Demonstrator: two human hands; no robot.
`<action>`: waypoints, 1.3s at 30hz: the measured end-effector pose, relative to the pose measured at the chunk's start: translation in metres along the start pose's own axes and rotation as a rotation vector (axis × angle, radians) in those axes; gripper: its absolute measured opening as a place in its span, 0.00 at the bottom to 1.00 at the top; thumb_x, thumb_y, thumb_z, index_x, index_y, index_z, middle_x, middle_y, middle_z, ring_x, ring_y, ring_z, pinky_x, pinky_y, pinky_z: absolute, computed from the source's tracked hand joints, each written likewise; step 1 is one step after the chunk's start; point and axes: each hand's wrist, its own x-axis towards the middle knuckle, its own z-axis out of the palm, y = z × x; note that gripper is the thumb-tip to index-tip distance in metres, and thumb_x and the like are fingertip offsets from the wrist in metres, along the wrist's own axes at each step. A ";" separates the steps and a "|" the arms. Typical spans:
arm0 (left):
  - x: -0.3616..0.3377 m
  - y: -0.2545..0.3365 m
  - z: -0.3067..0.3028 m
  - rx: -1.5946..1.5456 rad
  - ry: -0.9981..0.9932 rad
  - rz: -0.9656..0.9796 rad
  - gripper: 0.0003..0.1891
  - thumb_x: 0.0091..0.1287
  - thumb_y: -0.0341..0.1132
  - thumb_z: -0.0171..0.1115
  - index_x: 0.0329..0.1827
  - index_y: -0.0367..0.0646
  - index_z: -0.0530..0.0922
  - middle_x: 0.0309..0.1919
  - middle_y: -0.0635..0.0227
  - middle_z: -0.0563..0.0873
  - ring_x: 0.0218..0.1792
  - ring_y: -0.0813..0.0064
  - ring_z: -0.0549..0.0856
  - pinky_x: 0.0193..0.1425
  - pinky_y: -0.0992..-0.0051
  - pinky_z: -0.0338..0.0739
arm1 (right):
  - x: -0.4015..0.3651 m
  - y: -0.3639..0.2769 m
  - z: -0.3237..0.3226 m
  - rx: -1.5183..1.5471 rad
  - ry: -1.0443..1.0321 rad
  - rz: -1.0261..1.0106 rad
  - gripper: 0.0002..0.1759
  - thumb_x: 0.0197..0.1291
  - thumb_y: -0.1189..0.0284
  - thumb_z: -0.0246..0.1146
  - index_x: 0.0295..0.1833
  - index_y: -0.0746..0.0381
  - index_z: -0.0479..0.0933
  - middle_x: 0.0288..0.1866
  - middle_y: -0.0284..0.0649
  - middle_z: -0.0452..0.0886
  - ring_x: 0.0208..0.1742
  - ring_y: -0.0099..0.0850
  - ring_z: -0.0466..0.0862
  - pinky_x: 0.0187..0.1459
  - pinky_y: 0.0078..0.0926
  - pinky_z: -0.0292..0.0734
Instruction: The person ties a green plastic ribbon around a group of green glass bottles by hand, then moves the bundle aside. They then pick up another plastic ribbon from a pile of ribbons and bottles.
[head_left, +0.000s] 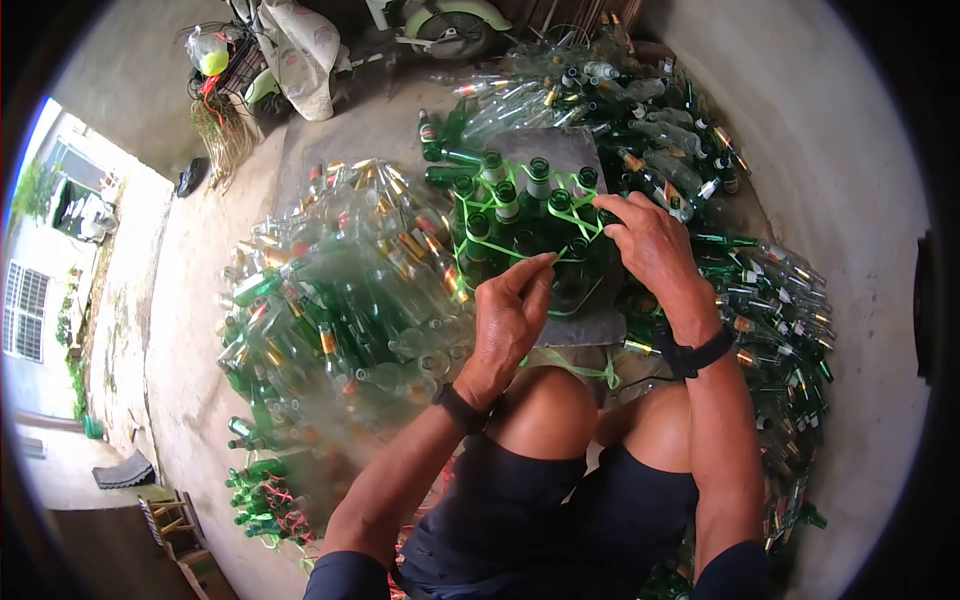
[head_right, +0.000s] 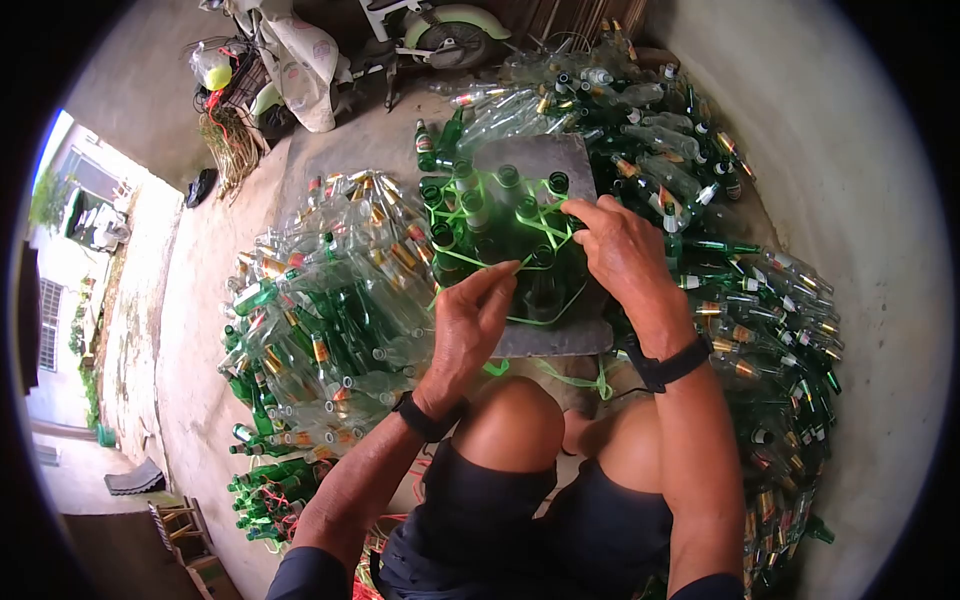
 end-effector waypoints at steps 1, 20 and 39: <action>-0.002 -0.003 0.001 -0.007 0.006 -0.004 0.13 0.77 0.32 0.67 0.58 0.36 0.88 0.28 0.78 0.83 0.30 0.89 0.75 0.34 0.81 0.72 | 0.000 0.000 0.000 -0.007 -0.014 0.004 0.20 0.63 0.75 0.71 0.61 0.52 0.84 0.45 0.45 0.84 0.46 0.53 0.87 0.46 0.49 0.82; 0.010 -0.022 0.002 -0.269 -0.008 -0.398 0.16 0.71 0.39 0.74 0.36 0.31 0.90 0.22 0.78 0.80 0.25 0.87 0.71 0.27 0.76 0.65 | 0.016 -0.035 -0.008 0.121 -0.034 -0.239 0.14 0.64 0.81 0.60 0.50 0.61 0.87 0.44 0.45 0.83 0.48 0.50 0.85 0.50 0.46 0.82; 0.014 -0.032 0.009 0.057 0.065 -0.386 0.27 0.69 0.53 0.74 0.26 0.33 0.89 0.12 0.73 0.76 0.18 0.83 0.71 0.23 0.72 0.65 | 0.089 -0.043 0.002 0.103 -1.102 -0.202 0.25 0.49 0.79 0.60 0.54 0.65 0.88 0.46 0.51 0.92 0.49 0.41 0.90 0.51 0.39 0.82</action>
